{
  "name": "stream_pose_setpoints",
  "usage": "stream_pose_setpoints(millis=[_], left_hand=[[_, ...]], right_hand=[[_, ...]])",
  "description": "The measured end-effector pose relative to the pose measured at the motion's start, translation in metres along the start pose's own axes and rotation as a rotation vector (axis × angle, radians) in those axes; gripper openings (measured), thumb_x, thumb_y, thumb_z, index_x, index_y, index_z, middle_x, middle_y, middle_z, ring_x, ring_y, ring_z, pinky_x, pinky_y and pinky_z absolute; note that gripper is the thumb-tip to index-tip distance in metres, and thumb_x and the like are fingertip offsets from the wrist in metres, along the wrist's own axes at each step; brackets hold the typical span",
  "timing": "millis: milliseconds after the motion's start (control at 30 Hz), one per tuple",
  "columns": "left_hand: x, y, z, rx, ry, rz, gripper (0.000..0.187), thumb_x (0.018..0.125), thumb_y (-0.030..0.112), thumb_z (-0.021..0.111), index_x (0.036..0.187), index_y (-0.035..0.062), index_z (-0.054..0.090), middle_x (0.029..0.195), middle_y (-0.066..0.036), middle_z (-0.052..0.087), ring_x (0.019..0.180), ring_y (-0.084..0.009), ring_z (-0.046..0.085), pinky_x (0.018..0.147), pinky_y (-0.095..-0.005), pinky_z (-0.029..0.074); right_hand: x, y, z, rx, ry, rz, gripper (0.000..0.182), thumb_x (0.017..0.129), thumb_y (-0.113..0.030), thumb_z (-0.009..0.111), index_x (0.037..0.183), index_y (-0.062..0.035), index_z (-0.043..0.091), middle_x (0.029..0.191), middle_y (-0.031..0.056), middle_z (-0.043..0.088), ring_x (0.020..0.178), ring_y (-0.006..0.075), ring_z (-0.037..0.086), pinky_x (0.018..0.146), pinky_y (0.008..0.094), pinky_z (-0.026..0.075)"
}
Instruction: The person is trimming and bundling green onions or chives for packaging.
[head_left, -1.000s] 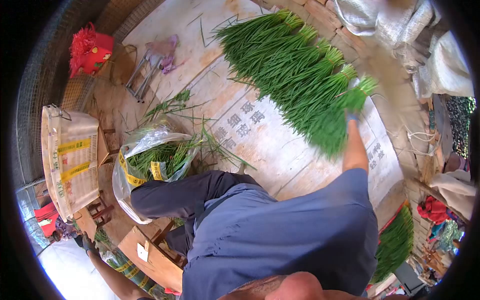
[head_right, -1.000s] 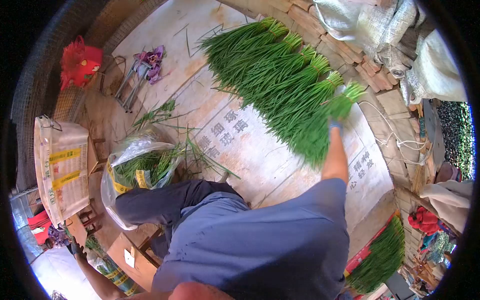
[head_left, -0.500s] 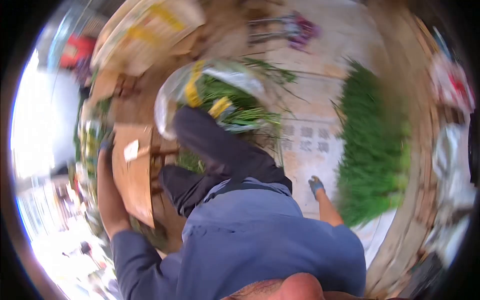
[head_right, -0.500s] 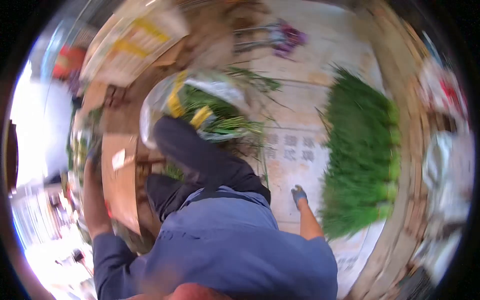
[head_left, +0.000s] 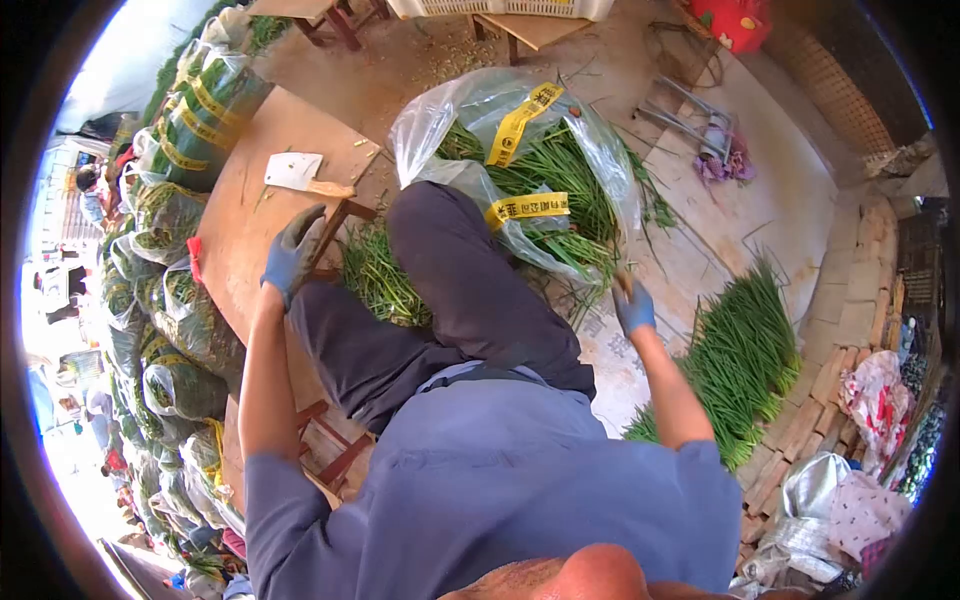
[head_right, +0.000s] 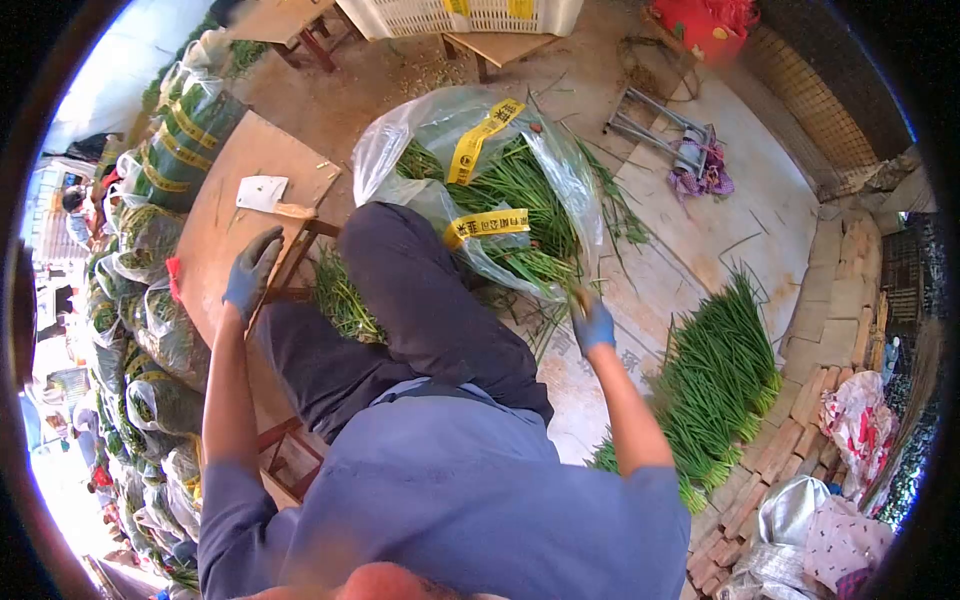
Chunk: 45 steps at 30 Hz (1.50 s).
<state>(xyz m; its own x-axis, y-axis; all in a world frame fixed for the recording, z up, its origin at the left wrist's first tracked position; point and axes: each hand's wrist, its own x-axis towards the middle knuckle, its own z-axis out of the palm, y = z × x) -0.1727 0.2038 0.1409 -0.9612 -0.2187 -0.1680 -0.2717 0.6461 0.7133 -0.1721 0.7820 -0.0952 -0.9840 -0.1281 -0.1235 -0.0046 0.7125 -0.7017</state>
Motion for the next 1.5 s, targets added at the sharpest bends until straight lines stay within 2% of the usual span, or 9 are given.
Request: stream_pose_setpoints(millis=[167, 400, 500, 767, 967, 1033, 1300, 1433, 1500], left_hand=[[0.039, 0.039, 0.04, -0.338, 0.038, -0.089, 0.054, 0.095, 0.029, 0.063, 0.139, 0.001, 0.049, 0.13, -0.015, 0.06, 0.12, -0.0214, 0.057, 0.1, -0.0317, 0.044], [0.18, 0.035, 0.156, 1.041, 0.166, 0.395, 0.077, 0.079, 0.034, 0.071, 0.147, 0.0131, 0.041, 0.133, -0.027, 0.053, 0.122, -0.0412, 0.053, 0.103, -0.0454, 0.044], [0.229, 0.037, 0.149, 0.828, -0.1, -0.033, 0.053, 0.091, 0.022, 0.052, 0.144, 0.0187, 0.046, 0.121, -0.023, 0.063, 0.116, -0.0354, 0.06, 0.104, -0.0459, 0.042], [0.285, 0.069, 0.077, -0.722, 0.071, 0.077, 0.038, 0.086, 0.005, 0.062, 0.123, 0.0144, 0.065, 0.103, -0.013, 0.069, 0.085, -0.0209, 0.065, 0.074, -0.0334, 0.052], [0.245, 0.134, 0.061, -1.048, -0.203, 0.163, 0.062, 0.091, 0.008, 0.058, 0.149, 0.0114, 0.034, 0.123, -0.013, 0.059, 0.095, -0.0167, 0.062, 0.087, -0.0306, 0.052], [0.243, 0.143, 0.064, -1.059, -0.131, 0.142, 0.077, 0.086, 0.009, 0.061, 0.154, 0.0179, 0.026, 0.132, -0.015, 0.051, 0.101, -0.0181, 0.059, 0.09, -0.0284, 0.05], [0.235, 0.105, 0.071, -0.376, 0.009, 0.265, 0.052, 0.088, 0.004, 0.057, 0.139, 0.0069, 0.049, 0.11, -0.008, 0.061, 0.068, -0.0079, 0.056, 0.061, -0.021, 0.05], [0.193, 0.138, 0.111, -0.016, 0.405, 0.807, 0.046, 0.082, 0.007, 0.059, 0.128, 0.0143, 0.063, 0.108, -0.004, 0.068, 0.081, -0.016, 0.063, 0.074, -0.0289, 0.052], [0.16, 0.154, 0.134, 0.245, 0.212, 0.928, 0.05, 0.08, 0.018, 0.066, 0.13, 0.02, 0.062, 0.122, -0.01, 0.063, 0.107, -0.0263, 0.062, 0.095, -0.0396, 0.048]], right_hand=[[0.164, -0.05, 0.052, -0.179, 0.124, -0.302, 0.043, 0.092, -0.022, 0.059, 0.132, -0.0084, 0.053, 0.129, 0.0218, 0.057, 0.122, 0.0381, 0.053, 0.104, 0.043, 0.042], [0.252, -0.053, 0.048, -0.535, -0.109, -0.16, 0.086, 0.083, -0.042, 0.071, 0.152, -0.0118, 0.027, 0.152, 0.0198, 0.034, 0.14, 0.0353, 0.035, 0.115, 0.043, 0.03], [0.281, -0.038, 0.034, -0.515, -0.246, -0.055, 0.089, 0.082, -0.046, 0.071, 0.152, -0.0114, 0.027, 0.152, 0.0218, 0.033, 0.14, 0.0364, 0.035, 0.113, 0.042, 0.033], [0.207, -0.06, 0.063, -0.65, -0.174, -0.142, 0.099, 0.08, -0.048, 0.072, 0.155, -0.0122, 0.017, 0.152, 0.0234, 0.029, 0.138, 0.0444, 0.033, 0.114, 0.0477, 0.029], [0.249, -0.06, 0.038, -0.215, -0.004, -0.452, 0.062, 0.09, -0.035, 0.063, 0.14, -0.0031, 0.045, 0.138, 0.0248, 0.049, 0.127, 0.0425, 0.046, 0.108, 0.0475, 0.036], [0.302, -0.038, 0.039, -0.525, -0.201, -0.035, 0.046, 0.093, -0.025, 0.058, 0.132, -0.0033, 0.051, 0.13, 0.0253, 0.054, 0.121, 0.0419, 0.05, 0.104, 0.0441, 0.04], [0.447, 0.025, 0.018, -0.435, 0.003, -0.167, 0.034, 0.087, -0.023, 0.056, 0.11, -0.0002, 0.067, 0.11, 0.0237, 0.066, 0.106, 0.0399, 0.062, 0.092, 0.0432, 0.05], [0.382, -0.078, 0.012, -0.699, -0.248, -0.062, 0.037, 0.086, -0.03, 0.061, 0.108, -0.0025, 0.069, 0.112, 0.0225, 0.066, 0.106, 0.0386, 0.062, 0.095, 0.045, 0.048], [0.371, -0.091, 0.025, -0.791, -0.283, -0.234, 0.039, 0.084, -0.034, 0.063, 0.109, -0.0048, 0.069, 0.116, 0.0213, 0.065, 0.109, 0.0379, 0.061, 0.098, 0.0443, 0.046]])
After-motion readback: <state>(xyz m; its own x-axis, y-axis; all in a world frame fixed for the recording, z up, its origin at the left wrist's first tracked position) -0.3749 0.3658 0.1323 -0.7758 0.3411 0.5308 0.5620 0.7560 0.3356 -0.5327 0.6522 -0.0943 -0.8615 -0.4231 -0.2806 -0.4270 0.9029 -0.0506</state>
